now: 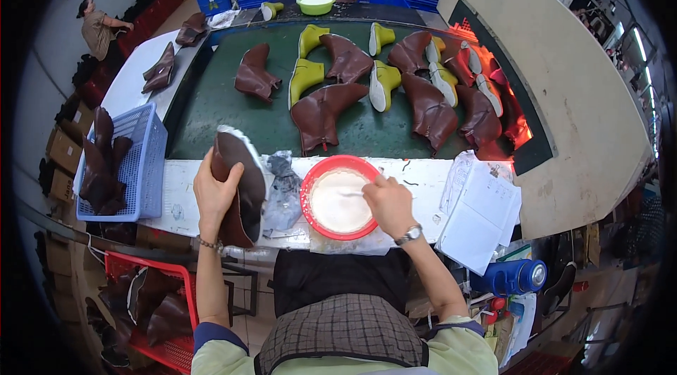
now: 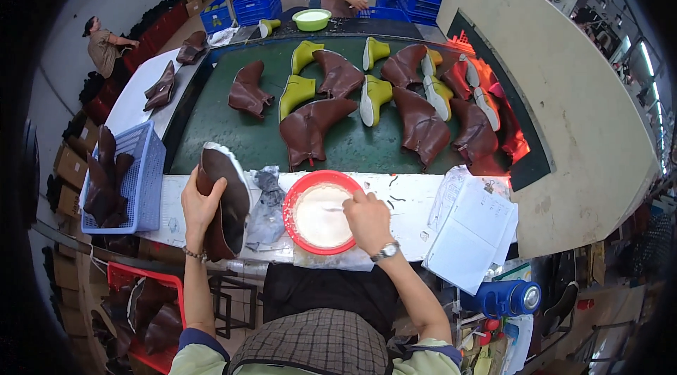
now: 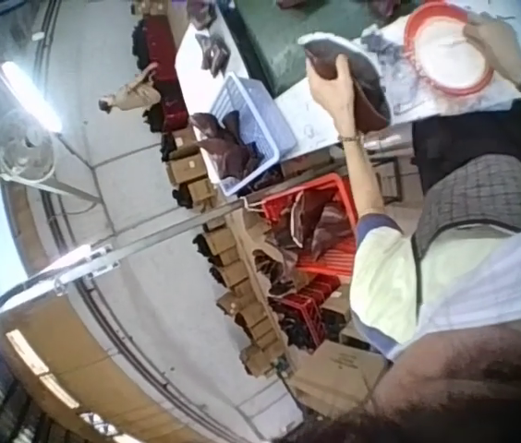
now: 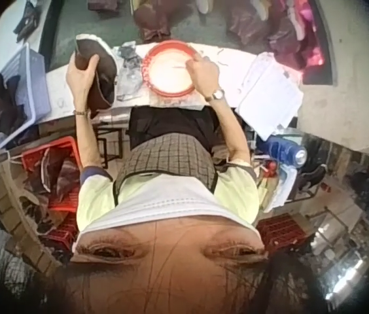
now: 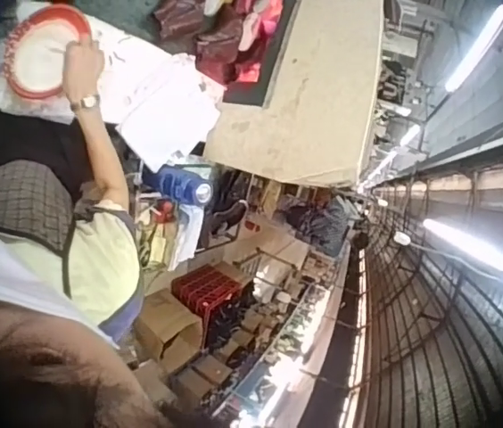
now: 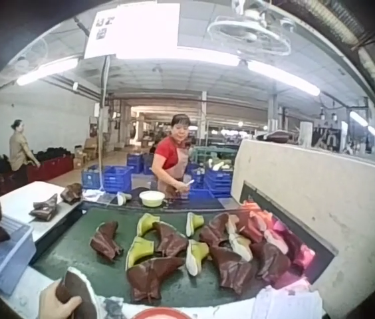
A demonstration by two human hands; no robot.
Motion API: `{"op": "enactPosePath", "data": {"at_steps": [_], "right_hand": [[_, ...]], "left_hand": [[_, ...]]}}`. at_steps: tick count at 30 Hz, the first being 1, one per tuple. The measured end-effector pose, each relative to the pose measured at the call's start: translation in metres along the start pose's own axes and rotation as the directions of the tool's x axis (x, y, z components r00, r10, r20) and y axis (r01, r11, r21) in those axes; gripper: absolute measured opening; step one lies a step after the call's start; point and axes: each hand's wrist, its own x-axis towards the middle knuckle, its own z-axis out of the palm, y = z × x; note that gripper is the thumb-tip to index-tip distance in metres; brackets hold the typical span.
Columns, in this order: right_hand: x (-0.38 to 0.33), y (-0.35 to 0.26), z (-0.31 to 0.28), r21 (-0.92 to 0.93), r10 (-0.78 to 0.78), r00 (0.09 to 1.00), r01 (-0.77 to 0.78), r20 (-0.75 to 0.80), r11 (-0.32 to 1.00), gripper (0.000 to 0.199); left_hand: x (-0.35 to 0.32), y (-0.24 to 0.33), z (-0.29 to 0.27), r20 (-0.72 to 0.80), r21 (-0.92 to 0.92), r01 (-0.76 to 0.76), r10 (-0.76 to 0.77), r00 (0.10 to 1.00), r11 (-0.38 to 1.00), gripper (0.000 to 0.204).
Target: Apply adhesive to the edges of boot uppers and organize them for processing.
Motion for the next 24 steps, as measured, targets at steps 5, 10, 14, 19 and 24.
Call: {"op": "enactPosePath", "data": {"at_steps": [5,10,14,19,24], "right_hand": [[-0.004,0.013,0.003,-0.228,-0.029,0.985,0.068,0.172,0.971,0.007],[-0.016,0.027,-0.028,-0.082,0.206,0.963,-0.194,0.172,0.978,0.015],[-0.024,0.027,-0.03,0.195,0.231,0.972,-0.221,-0.034,0.956,0.012],[-0.027,0.022,-0.032,0.166,0.284,0.958,-0.287,0.039,0.944,0.01],[-0.007,-0.006,-0.034,0.444,0.226,0.972,-0.178,-0.058,0.878,0.012]], "left_hand": [[-0.027,-0.072,-0.009,0.396,-0.019,0.119,-0.102,0.912,0.993,0.132],[-0.075,-0.085,-0.022,0.497,0.44,-0.174,-0.078,0.864,0.881,0.149],[-0.075,-0.082,-0.012,0.395,0.395,-0.118,-0.052,0.917,0.911,0.124],[-0.07,-0.064,-0.018,0.112,0.014,-0.112,0.11,0.988,0.994,0.088],[-0.083,-0.019,-0.025,0.209,-0.06,-0.31,0.315,0.926,0.949,0.09]]}}
